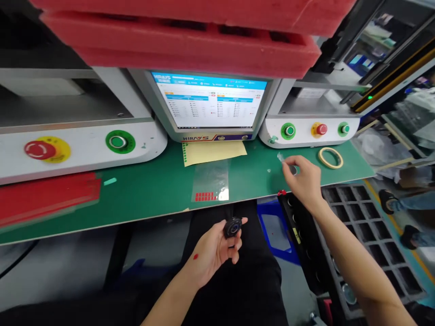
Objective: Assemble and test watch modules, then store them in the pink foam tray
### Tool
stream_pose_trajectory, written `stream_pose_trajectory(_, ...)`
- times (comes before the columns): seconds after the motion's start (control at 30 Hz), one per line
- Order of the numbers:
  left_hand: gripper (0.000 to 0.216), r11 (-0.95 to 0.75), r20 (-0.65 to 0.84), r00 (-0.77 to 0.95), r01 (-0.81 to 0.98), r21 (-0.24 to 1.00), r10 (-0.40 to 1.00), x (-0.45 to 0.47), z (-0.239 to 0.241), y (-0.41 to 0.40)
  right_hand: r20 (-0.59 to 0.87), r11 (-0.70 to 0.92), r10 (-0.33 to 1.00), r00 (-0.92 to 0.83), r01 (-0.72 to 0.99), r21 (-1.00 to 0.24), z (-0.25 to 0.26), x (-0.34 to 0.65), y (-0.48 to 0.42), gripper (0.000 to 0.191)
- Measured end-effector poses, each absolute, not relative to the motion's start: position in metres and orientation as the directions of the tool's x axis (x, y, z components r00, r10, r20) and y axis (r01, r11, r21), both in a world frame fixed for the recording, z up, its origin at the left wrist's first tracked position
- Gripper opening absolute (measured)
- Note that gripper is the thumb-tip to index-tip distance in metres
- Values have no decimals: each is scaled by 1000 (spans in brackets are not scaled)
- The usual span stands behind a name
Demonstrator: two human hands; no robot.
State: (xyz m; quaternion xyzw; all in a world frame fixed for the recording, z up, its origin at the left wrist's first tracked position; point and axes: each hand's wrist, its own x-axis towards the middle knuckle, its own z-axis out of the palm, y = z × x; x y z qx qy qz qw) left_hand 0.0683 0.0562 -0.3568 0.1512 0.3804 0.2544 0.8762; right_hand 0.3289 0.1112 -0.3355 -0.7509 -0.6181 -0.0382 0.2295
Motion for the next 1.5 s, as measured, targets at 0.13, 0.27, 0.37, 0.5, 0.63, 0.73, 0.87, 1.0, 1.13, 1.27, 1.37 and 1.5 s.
stream_pose_trajectory(0.13,34,863,-531,695,-278,423,484,71,-350,42,618,350,778,-110,894,-281,-319,285,41,9)
stream_pose_trajectory(0.27,37,787,-468,692,-244,566,551,75,-340,26,608,620,667,-430,773,-133,-310,257,-5,12)
stream_pose_trajectory(0.37,40,690,-444,603,-259,676,662,76,-332,17,552,745,577,-602,665,-54,-303,250,-20,11)
stream_pose_trajectory(0.5,41,644,-454,512,-288,709,729,74,-326,9,435,813,507,-744,580,45,-295,247,-24,27)
stream_pose_trajectory(0.63,46,642,-452,496,-331,691,742,71,-327,2,423,836,493,-760,549,13,-295,243,-26,29)
stream_pose_trajectory(0.73,43,621,-456,483,-262,739,747,71,-330,-2,462,817,535,-707,572,-71,-303,242,-29,22)
stream_pose_trajectory(0.87,41,607,-461,465,-234,760,756,74,-333,-4,565,786,572,-594,594,-172,-317,250,-35,13)
stream_pose_trajectory(1.0,42,621,-468,472,-243,745,747,81,-333,-3,618,771,587,-523,594,-230,-318,257,-45,13)
stream_pose_trajectory(1.13,50,620,-451,482,-282,732,751,85,-332,-3,520,522,846,-115,374,-767,-304,256,-52,13)
stream_pose_trajectory(1.27,54,518,-358,496,-231,824,791,83,-331,-6,97,86,995,29,259,-962,-302,253,-47,12)
stream_pose_trajectory(1.37,45,422,-309,498,-130,897,810,83,-331,-9,55,29,996,64,347,-937,-309,253,-41,9)
stream_pose_trajectory(1.5,33,347,-277,475,-65,935,835,84,-335,-11,10,-35,992,128,343,-939,-317,252,-39,8)
